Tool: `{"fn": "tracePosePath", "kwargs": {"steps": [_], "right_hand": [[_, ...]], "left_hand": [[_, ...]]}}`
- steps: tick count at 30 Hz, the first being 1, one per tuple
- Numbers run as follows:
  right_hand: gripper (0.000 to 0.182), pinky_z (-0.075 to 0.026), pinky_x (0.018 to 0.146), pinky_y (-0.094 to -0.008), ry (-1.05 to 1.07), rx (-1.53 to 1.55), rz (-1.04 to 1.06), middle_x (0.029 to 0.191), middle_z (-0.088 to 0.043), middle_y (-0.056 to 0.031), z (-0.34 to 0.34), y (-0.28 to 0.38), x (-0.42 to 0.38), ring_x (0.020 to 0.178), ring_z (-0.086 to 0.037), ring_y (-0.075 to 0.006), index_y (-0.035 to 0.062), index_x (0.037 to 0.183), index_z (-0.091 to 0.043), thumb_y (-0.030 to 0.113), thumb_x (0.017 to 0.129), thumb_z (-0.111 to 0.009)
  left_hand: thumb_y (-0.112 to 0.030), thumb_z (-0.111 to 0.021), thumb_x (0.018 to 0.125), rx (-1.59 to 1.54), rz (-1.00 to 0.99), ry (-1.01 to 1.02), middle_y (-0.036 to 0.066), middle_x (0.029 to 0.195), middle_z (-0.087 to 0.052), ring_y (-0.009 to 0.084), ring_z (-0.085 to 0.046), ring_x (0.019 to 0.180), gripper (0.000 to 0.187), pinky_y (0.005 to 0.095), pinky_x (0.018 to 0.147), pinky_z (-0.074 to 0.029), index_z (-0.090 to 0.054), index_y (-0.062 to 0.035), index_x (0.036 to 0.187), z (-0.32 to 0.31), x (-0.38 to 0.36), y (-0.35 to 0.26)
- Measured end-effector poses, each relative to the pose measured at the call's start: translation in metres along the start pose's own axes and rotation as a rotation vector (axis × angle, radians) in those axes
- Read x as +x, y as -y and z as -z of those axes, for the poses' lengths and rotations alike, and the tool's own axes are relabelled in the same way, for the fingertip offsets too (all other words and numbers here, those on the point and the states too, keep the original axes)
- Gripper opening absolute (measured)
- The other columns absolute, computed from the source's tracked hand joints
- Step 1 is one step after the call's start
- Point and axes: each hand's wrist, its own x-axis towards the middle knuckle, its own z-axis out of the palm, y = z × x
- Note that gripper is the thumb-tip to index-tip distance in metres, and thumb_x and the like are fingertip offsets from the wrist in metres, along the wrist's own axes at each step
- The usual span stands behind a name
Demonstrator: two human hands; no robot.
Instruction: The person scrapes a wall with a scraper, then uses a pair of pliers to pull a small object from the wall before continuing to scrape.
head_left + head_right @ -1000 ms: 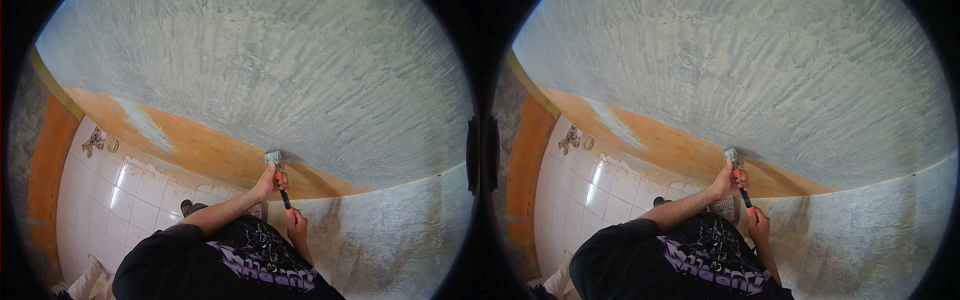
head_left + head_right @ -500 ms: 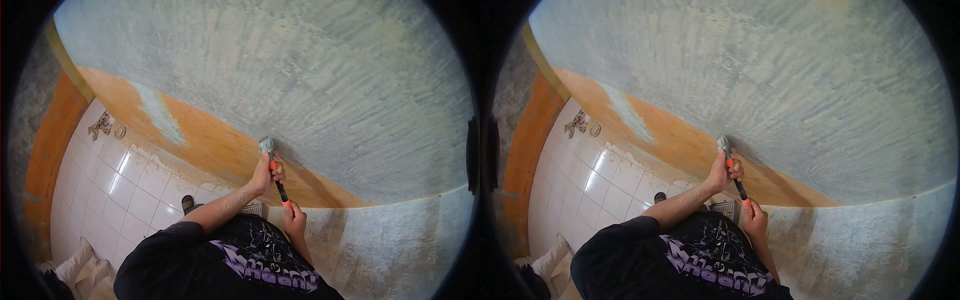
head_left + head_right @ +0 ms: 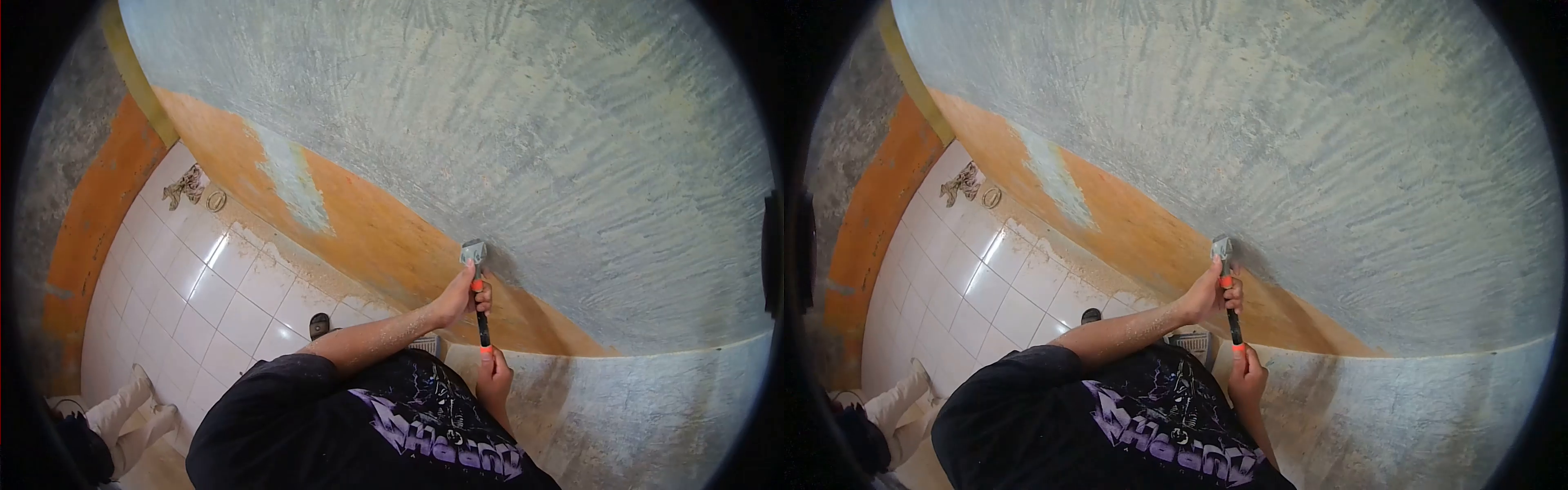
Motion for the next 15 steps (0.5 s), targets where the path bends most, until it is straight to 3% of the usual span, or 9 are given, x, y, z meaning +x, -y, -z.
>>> {"fn": "tracePosePath", "kwargs": {"steps": [5,10,15], "right_hand": [[0.027,-0.042,0.052,-0.0308,-0.026,-0.019,0.035,0.060,-0.053,-0.0088,0.004,-0.004,0.000,0.052,-0.051,-0.0137,-0.0011,0.108,-0.066,0.023,0.097,-0.058],[0.028,-0.043,0.052,-0.0323,0.019,-0.090,0.013,0.061,-0.057,-0.0106,-0.008,0.012,0.012,0.053,-0.055,-0.0160,0.0005,0.108,-0.067,0.025,0.097,-0.059],[0.028,-0.045,0.052,-0.0359,0.013,-0.077,0.081,0.062,-0.059,-0.0149,-0.033,0.026,0.016,0.053,-0.060,-0.0243,0.0022,0.107,-0.067,0.028,0.096,-0.060]], "left_hand": [[-0.068,-0.019,0.098,-0.030,0.000,0.035,-0.002,0.068,-0.033,0.0151,-0.038,0.060,0.056,0.0368,0.070,-0.042,-0.040,-0.0179,0.110,0.002,0.006,0.009],[-0.067,-0.021,0.099,-0.054,-0.104,-0.026,-0.002,0.063,-0.032,0.0131,-0.036,0.054,0.054,0.0347,0.062,-0.040,-0.039,-0.0169,0.108,0.012,0.003,-0.004],[-0.067,-0.017,0.099,0.011,-0.192,-0.120,-0.005,0.058,-0.026,0.0108,-0.030,0.049,0.055,0.0332,0.057,-0.035,-0.039,-0.0178,0.107,0.014,-0.005,-0.028]]}}
